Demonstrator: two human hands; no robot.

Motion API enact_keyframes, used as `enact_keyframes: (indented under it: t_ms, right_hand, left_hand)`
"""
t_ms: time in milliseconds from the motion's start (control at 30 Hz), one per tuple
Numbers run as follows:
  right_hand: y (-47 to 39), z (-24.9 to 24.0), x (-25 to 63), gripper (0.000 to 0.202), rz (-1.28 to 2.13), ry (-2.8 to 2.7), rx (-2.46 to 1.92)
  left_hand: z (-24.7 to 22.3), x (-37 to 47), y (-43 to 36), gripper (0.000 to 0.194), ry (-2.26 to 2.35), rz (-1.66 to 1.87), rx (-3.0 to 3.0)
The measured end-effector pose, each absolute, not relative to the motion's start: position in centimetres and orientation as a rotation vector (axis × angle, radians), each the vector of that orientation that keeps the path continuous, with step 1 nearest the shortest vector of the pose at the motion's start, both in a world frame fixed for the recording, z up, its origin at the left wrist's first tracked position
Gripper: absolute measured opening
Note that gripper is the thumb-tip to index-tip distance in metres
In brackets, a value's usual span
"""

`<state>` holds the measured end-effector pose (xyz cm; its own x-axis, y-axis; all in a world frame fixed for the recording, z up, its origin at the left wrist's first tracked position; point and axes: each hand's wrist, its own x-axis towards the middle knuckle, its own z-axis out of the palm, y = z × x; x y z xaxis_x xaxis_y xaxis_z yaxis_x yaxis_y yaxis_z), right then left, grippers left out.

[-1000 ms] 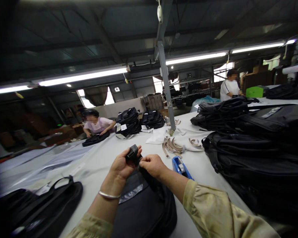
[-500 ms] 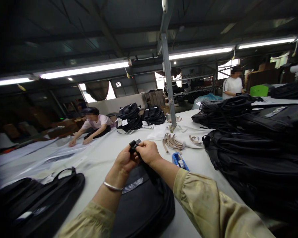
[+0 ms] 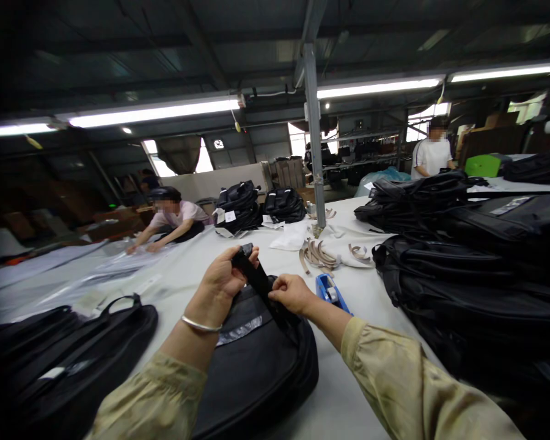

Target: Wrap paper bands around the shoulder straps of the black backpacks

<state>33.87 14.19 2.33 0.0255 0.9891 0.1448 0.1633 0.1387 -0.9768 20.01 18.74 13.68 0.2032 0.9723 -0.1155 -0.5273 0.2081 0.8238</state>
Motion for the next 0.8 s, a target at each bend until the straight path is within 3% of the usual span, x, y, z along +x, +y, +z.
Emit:
enact_keyframes:
  t_ms: [167, 267, 400, 567, 800]
  right_hand:
    - [14.0, -0.4, 35.0, 0.01, 0.844, -1.507, -1.402]
    - [14.4, 1.6, 34.6, 0.034, 0.865, -1.553, -1.19]
    - [15.0, 4.2, 32.7, 0.033, 1.16, -1.541, -0.847]
    - [13.5, 1.4, 30.8, 0.03, 1.348, -1.341, -0.956]
    - [9.0, -1.6, 28.6, 0.042, 1.586, -1.109, -0.769]
  left_hand:
    - [13.5, 20.1, 18.8, 0.013, 0.77, 1.249, 0.743]
    - [13.3, 20.5, 18.6, 0.012, 0.789, 1.242, 0.76]
    - [13.5, 20.3, 19.0, 0.02, 0.815, 1.211, 0.76]
    - [13.8, 18.7, 20.2, 0.032, 0.871, 1.231, 0.725]
    - [13.2, 18.9, 21.4, 0.023, 0.854, 1.233, 0.771]
